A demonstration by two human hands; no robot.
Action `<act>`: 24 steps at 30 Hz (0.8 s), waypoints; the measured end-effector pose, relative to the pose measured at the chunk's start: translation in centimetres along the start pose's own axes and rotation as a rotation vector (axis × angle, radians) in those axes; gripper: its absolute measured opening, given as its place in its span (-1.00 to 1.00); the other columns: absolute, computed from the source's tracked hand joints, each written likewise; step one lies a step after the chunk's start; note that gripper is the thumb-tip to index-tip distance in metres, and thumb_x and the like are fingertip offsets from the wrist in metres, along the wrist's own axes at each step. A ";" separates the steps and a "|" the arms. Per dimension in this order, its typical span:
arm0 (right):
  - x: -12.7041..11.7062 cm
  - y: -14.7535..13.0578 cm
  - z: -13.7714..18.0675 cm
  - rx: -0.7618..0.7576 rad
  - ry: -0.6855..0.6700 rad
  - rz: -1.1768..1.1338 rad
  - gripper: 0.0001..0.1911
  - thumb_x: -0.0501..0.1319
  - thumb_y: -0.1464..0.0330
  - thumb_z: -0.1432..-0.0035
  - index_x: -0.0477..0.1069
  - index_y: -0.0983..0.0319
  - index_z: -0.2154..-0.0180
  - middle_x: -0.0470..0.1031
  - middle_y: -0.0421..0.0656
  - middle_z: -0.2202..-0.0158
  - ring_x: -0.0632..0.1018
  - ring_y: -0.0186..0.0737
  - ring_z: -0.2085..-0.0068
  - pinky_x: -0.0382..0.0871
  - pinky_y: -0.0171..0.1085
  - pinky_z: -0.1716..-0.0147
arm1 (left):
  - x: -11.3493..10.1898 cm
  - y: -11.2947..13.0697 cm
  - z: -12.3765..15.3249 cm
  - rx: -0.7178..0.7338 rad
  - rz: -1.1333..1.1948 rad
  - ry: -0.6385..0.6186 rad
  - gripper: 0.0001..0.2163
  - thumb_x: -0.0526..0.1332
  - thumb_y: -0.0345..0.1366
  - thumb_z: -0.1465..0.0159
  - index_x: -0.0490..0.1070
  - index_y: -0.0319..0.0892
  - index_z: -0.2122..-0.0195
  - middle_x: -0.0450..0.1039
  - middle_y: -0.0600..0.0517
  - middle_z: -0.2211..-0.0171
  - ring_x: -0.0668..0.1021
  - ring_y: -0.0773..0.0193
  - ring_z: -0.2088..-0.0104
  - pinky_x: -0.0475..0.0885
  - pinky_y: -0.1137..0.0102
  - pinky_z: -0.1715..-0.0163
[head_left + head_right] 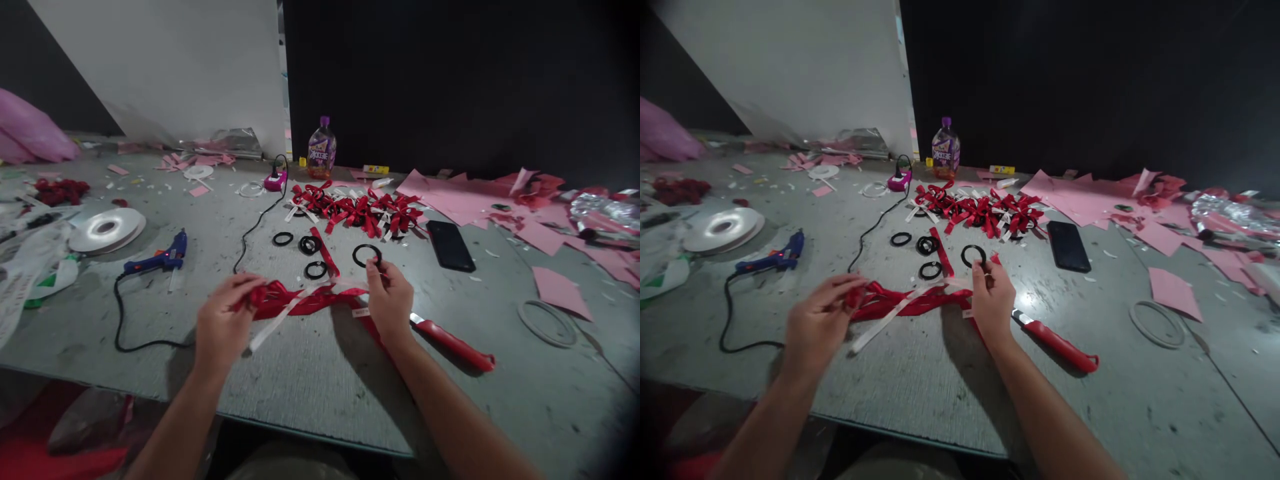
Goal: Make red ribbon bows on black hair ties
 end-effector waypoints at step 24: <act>-0.5 -6.8 2.6 -0.407 -0.047 -0.078 -0.86 0.20 0.41 -0.26 0.52 0.14 0.20 0.51 -0.15 0.27 0.54 -0.19 0.21 0.42 -0.18 0.20 | 9.0 10.4 -0.2 0.368 0.373 -0.270 -0.89 0.31 -0.50 -0.18 0.51 -0.15 0.41 0.54 0.05 0.41 0.56 0.33 0.35 0.43 0.46 0.29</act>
Point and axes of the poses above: each hand's wrist, its own z-axis away from the middle knuckle, its own x-axis out of the palm, y = z × x, the point moved 10 cm from there along -z, towards the middle knuckle
